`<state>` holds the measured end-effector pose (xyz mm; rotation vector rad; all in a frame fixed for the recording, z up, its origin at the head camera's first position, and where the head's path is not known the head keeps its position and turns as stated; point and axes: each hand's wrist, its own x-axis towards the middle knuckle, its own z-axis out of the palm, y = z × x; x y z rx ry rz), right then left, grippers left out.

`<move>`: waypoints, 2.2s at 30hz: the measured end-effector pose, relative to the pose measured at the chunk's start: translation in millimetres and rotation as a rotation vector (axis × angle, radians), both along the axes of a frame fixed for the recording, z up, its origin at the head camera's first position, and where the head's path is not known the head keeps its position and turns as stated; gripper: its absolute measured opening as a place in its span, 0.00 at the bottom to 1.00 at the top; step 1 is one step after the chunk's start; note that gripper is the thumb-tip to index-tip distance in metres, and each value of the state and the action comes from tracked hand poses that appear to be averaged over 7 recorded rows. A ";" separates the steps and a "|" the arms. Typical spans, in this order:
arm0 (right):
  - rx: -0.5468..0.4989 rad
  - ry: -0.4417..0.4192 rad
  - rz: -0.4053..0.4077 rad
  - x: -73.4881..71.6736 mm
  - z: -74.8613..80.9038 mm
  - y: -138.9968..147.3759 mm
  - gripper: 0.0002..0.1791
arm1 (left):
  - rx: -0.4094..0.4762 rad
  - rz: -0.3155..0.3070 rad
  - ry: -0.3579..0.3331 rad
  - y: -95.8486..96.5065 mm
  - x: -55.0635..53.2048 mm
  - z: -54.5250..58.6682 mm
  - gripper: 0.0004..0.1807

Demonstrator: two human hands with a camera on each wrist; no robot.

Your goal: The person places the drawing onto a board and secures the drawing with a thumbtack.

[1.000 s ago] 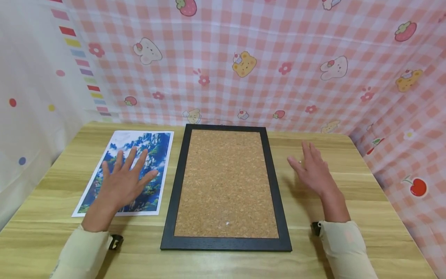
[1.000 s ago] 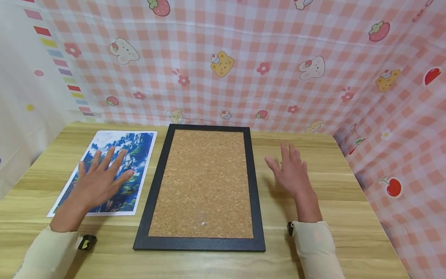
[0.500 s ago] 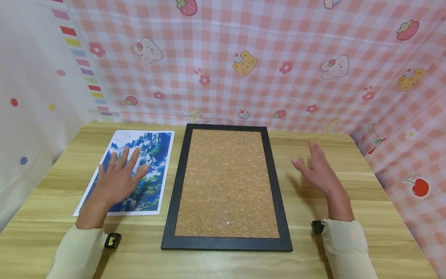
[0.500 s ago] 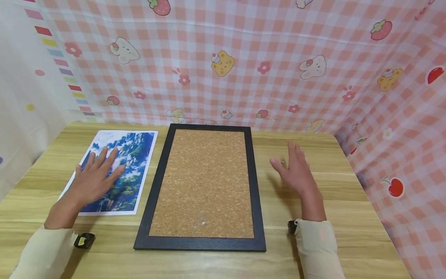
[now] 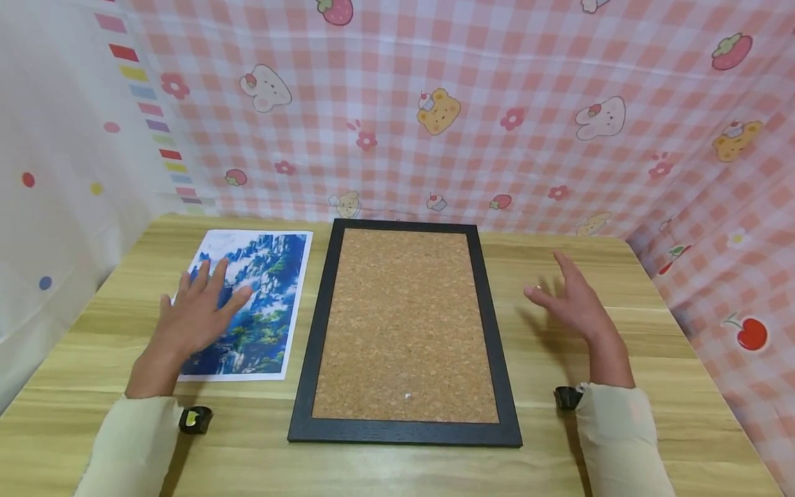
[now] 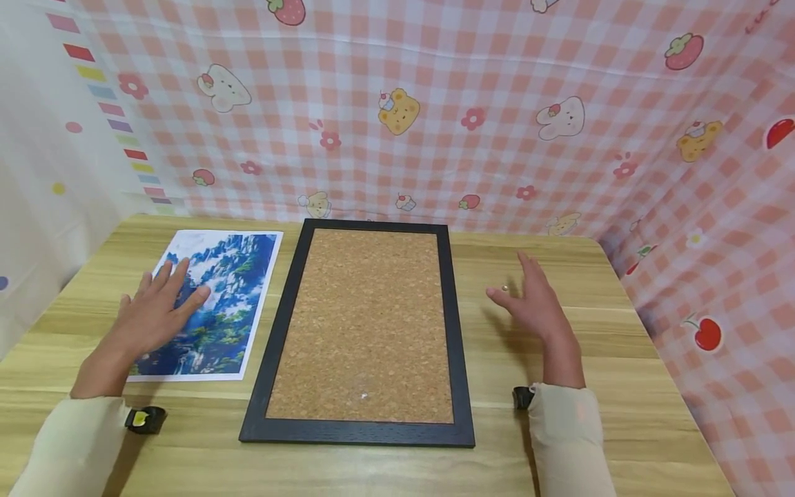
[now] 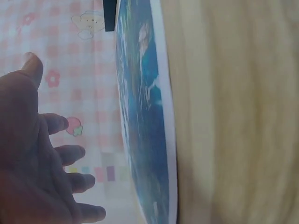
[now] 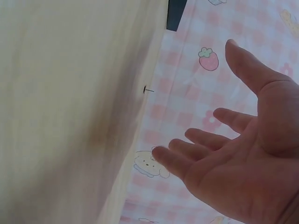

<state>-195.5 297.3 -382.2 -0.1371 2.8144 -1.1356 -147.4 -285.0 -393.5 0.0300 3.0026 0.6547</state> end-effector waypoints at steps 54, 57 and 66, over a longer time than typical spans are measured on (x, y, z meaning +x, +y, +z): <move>0.028 -0.029 -0.176 -19.3 -27.2 8.3 0.23 | 0.198 0.230 -0.225 -35.3 -1.4 0.9 0.75; 0.028 -0.036 -0.196 -20.5 -28.6 8.4 0.21 | 0.225 0.216 -0.221 -36.6 -2.8 0.3 0.75; 0.054 -0.032 -0.231 -22.6 -26.7 7.4 0.18 | 0.322 0.253 -0.181 -34.8 -3.4 -4.1 0.70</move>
